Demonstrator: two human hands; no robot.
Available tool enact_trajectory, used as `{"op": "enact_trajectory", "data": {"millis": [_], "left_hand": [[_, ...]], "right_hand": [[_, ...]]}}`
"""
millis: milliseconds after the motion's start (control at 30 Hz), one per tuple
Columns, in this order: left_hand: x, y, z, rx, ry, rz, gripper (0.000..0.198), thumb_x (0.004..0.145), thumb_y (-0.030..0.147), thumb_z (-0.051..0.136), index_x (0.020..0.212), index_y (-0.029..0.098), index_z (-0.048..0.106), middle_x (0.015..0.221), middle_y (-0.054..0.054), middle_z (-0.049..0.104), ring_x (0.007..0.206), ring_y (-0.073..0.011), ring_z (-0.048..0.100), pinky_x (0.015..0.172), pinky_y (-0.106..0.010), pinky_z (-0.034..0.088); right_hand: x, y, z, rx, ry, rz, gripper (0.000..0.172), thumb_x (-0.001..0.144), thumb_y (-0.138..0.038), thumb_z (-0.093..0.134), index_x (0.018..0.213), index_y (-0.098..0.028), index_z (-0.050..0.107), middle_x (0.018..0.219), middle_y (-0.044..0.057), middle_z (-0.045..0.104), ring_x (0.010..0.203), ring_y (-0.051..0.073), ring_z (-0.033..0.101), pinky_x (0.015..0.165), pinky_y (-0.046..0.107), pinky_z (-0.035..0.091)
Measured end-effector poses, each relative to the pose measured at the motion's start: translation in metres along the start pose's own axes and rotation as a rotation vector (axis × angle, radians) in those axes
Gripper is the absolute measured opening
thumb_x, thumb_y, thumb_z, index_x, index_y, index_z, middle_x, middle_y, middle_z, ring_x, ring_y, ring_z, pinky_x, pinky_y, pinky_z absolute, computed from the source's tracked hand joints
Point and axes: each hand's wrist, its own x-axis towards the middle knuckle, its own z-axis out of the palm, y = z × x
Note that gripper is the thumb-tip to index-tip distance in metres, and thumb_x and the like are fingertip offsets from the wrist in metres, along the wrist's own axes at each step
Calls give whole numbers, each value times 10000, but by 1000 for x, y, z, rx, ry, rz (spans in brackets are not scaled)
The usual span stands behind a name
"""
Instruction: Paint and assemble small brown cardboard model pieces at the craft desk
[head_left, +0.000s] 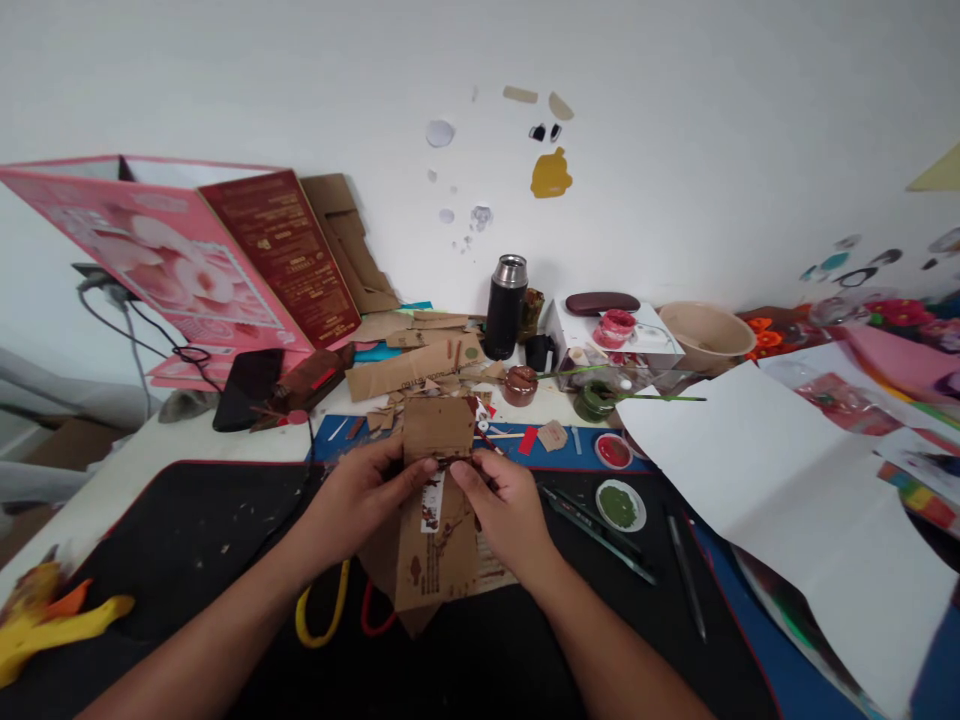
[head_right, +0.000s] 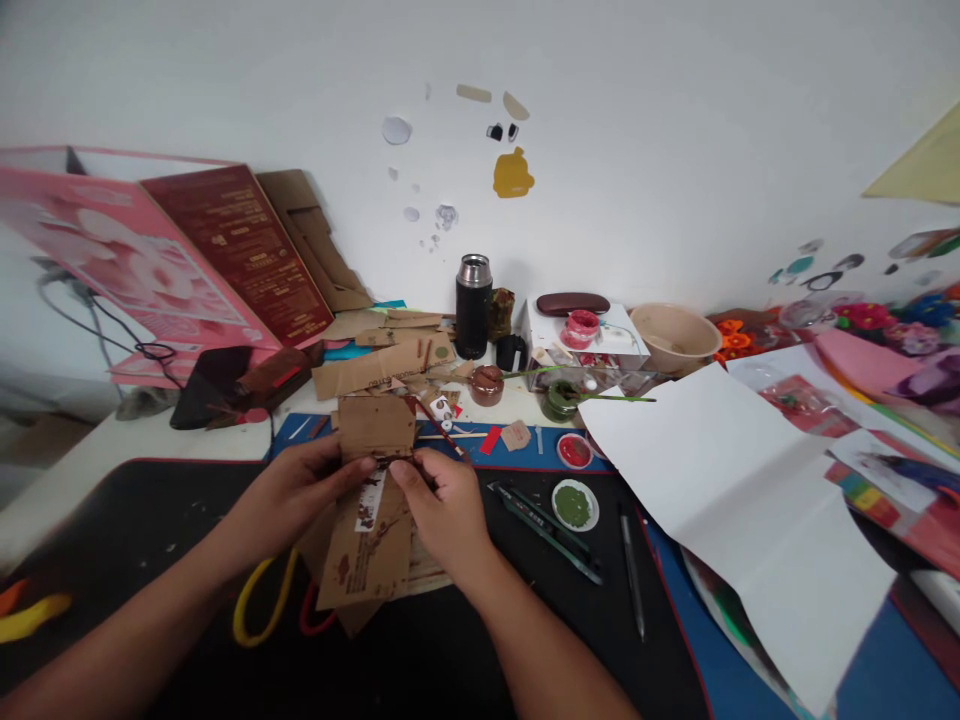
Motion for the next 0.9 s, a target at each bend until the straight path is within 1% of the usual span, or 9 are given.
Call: {"op": "enact_trajectory", "data": {"millis": [100, 200, 333, 467, 567, 667, 733, 833, 900], "left_hand": [[0, -5, 6, 9, 42, 15, 353, 920, 538, 718, 1080, 236, 807, 1070, -66, 824, 1009, -302, 737, 856, -340, 577], [0, -5, 8, 44, 64, 52, 321, 944, 504, 696, 1094, 243, 806, 1106, -66, 819, 1041, -302, 733, 888, -351, 568], [-1, 4, -3, 94, 79, 122, 277, 942, 481, 701, 1044, 252, 818, 1060, -48, 824, 993, -292, 737, 870, -338, 564], [-4, 7, -24, 267, 296, 220, 225, 923, 469, 731, 975, 269, 820, 988, -18, 827, 888, -264, 740, 789, -306, 553], [-5, 6, -35, 460, 431, 444, 147, 970, 366, 694, 1028, 293, 806, 950, 1, 808, 835, -224, 730, 754, -294, 551], [-8, 3, -36, 675, 388, 776, 253, 1031, 252, 611, 1233, 289, 758, 1023, -24, 789, 867, -204, 718, 772, -307, 570], [-11, 0, -34, 817, 353, 943, 331, 1047, 203, 591, 1349, 271, 705, 1086, -45, 777, 925, -200, 717, 815, -315, 585], [-18, -9, -30, 1009, 315, 1102, 371, 1058, 144, 555, 1387, 254, 687, 1137, -42, 759, 1014, -189, 715, 884, -301, 593], [-23, -15, -28, 1100, 283, 1154, 398, 1064, 119, 525, 1396, 266, 687, 1192, -30, 747, 1083, -181, 707, 946, -292, 587]], "right_hand": [[0, 0, -1, -12, 13, -14, 373, 993, -503, 610, 798, -195, 690, 711, -2, 618, 654, 154, 515, 604, 260, 403], [1, -2, -1, 5, 26, -8, 400, 977, -546, 629, 791, -197, 689, 700, -4, 603, 644, 153, 511, 595, 261, 406], [1, -5, 0, 197, -51, 88, 476, 918, -680, 674, 964, -210, 734, 674, -27, 566, 521, 125, 451, 478, 247, 370], [3, -7, -1, 371, -88, 160, 623, 849, -764, 711, 1127, -207, 709, 640, -48, 549, 462, 105, 428, 414, 224, 330], [4, -9, -1, 389, -92, 184, 644, 853, -781, 696, 1099, -186, 696, 627, -44, 577, 447, 90, 432, 410, 211, 318], [4, -11, 0, 418, -100, 230, 644, 854, -794, 685, 1032, -175, 697, 605, -44, 580, 436, 82, 438, 402, 200, 312], [4, -10, 0, 449, -80, 265, 639, 845, -792, 700, 1010, -174, 708, 602, -45, 579, 439, 81, 449, 398, 193, 316], [5, -8, -1, 521, -32, 314, 627, 850, -774, 709, 1050, -180, 737, 620, -40, 598, 431, 81, 466, 377, 185, 284], [5, -7, -2, 580, -5, 350, 628, 842, -758, 730, 1106, -189, 748, 634, -41, 611, 418, 80, 474, 362, 183, 263]]}}
